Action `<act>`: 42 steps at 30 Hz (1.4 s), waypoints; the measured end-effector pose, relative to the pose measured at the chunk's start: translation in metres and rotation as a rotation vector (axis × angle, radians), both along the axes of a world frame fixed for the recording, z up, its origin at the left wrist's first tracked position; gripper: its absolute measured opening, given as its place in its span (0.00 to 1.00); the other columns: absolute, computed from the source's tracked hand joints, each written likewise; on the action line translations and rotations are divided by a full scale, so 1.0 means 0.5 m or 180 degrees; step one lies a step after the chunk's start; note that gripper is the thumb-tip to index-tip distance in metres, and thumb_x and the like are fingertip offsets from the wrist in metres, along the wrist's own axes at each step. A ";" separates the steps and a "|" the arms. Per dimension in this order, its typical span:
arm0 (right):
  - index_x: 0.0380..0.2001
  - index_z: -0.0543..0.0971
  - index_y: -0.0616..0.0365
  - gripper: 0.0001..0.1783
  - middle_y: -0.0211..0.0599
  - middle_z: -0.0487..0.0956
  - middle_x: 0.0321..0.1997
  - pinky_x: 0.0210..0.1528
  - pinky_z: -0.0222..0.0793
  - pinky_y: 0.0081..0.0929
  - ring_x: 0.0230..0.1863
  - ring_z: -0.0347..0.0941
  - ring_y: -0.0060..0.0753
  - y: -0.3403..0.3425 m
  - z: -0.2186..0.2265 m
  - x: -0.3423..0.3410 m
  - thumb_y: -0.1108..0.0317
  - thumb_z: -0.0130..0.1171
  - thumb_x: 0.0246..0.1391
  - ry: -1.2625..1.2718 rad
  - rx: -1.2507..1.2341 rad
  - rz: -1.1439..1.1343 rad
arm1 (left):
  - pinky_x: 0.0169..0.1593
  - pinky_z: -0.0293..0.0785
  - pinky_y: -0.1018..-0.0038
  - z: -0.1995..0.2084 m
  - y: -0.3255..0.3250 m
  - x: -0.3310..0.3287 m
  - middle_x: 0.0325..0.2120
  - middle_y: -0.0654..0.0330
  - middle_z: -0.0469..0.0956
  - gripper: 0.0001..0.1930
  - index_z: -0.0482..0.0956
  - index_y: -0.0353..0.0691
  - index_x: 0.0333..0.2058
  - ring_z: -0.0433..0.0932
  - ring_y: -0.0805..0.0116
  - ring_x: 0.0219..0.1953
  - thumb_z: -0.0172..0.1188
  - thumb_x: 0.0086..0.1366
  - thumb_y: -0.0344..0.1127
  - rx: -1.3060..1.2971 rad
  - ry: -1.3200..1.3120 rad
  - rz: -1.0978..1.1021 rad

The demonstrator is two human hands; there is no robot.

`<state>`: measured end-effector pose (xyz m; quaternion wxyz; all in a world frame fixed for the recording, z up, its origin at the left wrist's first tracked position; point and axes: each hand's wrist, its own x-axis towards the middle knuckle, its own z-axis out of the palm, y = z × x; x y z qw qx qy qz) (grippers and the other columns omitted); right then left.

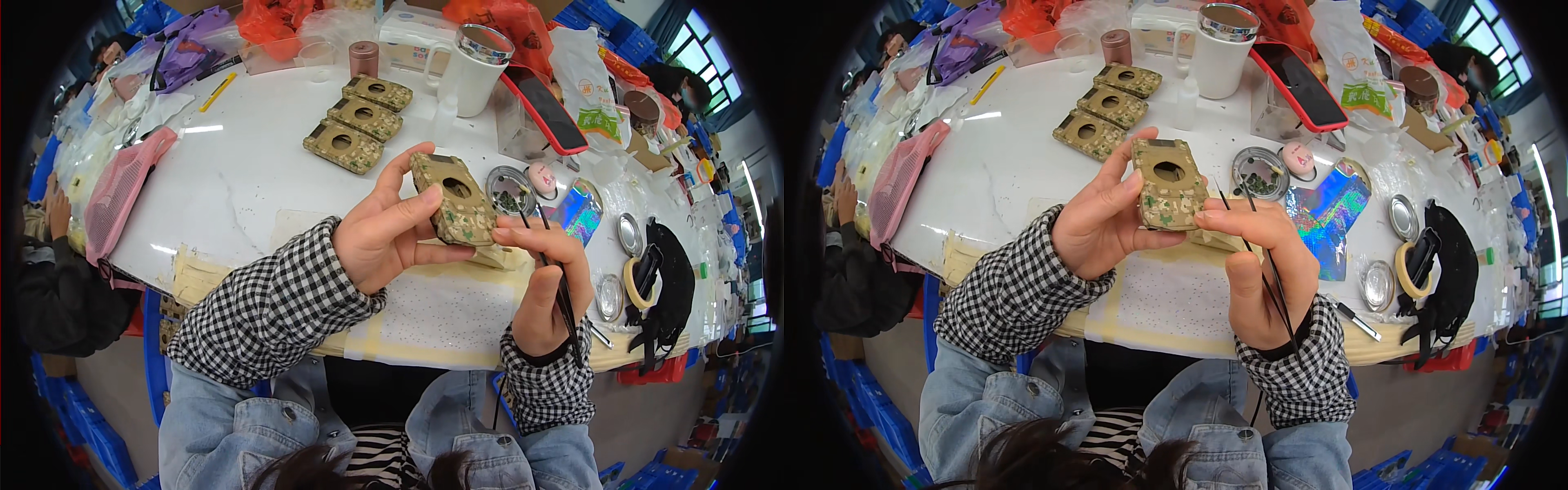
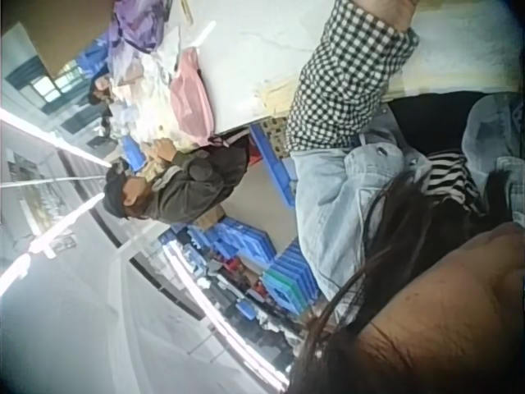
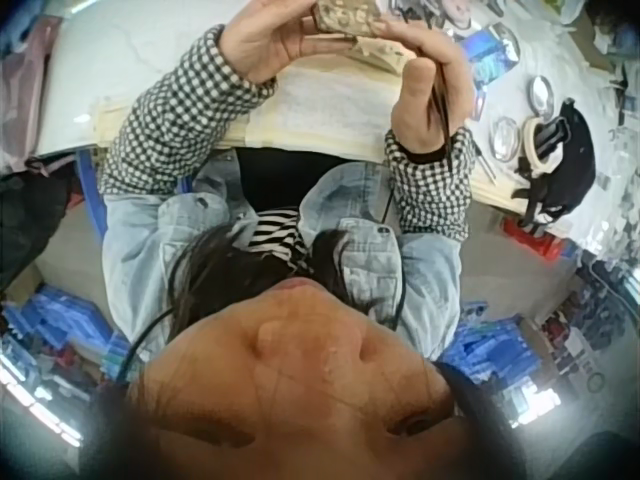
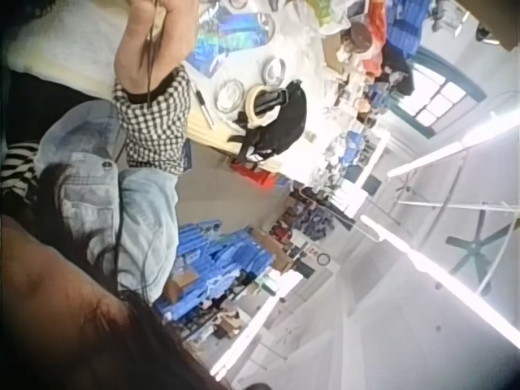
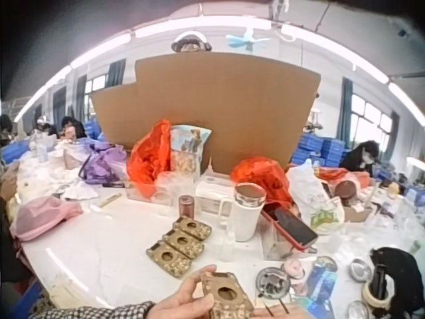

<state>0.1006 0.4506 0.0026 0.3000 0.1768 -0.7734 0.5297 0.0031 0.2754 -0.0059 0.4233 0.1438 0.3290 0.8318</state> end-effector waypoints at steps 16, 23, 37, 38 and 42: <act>0.33 0.78 0.61 0.10 0.41 0.74 0.29 0.37 0.66 0.30 0.33 0.70 0.40 0.053 0.029 0.024 0.79 0.62 0.43 -0.0407 0.1781 -0.1398 | 0.41 0.79 0.71 -0.016 0.002 -0.010 0.47 0.55 0.69 0.28 0.52 0.43 0.58 0.76 0.63 0.42 0.51 0.64 0.43 -0.0448 -0.0231 0.0296; 0.30 0.79 0.60 0.14 0.39 0.75 0.26 0.36 0.67 0.31 0.34 0.71 0.41 0.055 0.002 0.017 0.77 0.68 0.34 -0.0368 0.2040 -0.1270 | 0.39 0.80 0.75 -0.015 0.002 -0.008 0.49 0.55 0.69 0.23 0.56 0.44 0.58 0.76 0.66 0.44 0.45 0.67 0.41 -0.0542 -0.0386 0.0209; 0.29 0.78 0.62 0.11 0.40 0.77 0.28 0.36 0.68 0.28 0.33 0.73 0.38 0.040 0.066 0.017 0.80 0.65 0.38 0.0049 0.1694 -0.1444 | 0.38 0.80 0.75 -0.020 0.001 -0.006 0.49 0.54 0.69 0.25 0.52 0.44 0.60 0.76 0.66 0.44 0.44 0.67 0.42 -0.0511 -0.0224 -0.0034; 0.30 0.77 0.62 0.10 0.41 0.77 0.29 0.36 0.68 0.28 0.33 0.73 0.38 0.032 0.075 0.017 0.80 0.65 0.40 0.0076 0.1490 -0.1414 | 0.38 0.79 0.75 -0.019 0.000 -0.006 0.49 0.54 0.70 0.25 0.52 0.44 0.60 0.76 0.66 0.45 0.44 0.67 0.42 -0.0513 -0.0209 -0.0071; 0.33 0.75 0.63 0.09 0.40 0.75 0.29 0.35 0.65 0.22 0.30 0.70 0.32 0.016 0.077 0.000 0.79 0.61 0.46 0.0182 0.0919 -0.0972 | 0.38 0.79 0.74 -0.015 0.002 -0.002 0.49 0.55 0.69 0.26 0.52 0.44 0.60 0.76 0.66 0.46 0.44 0.67 0.43 -0.0524 -0.0208 -0.0176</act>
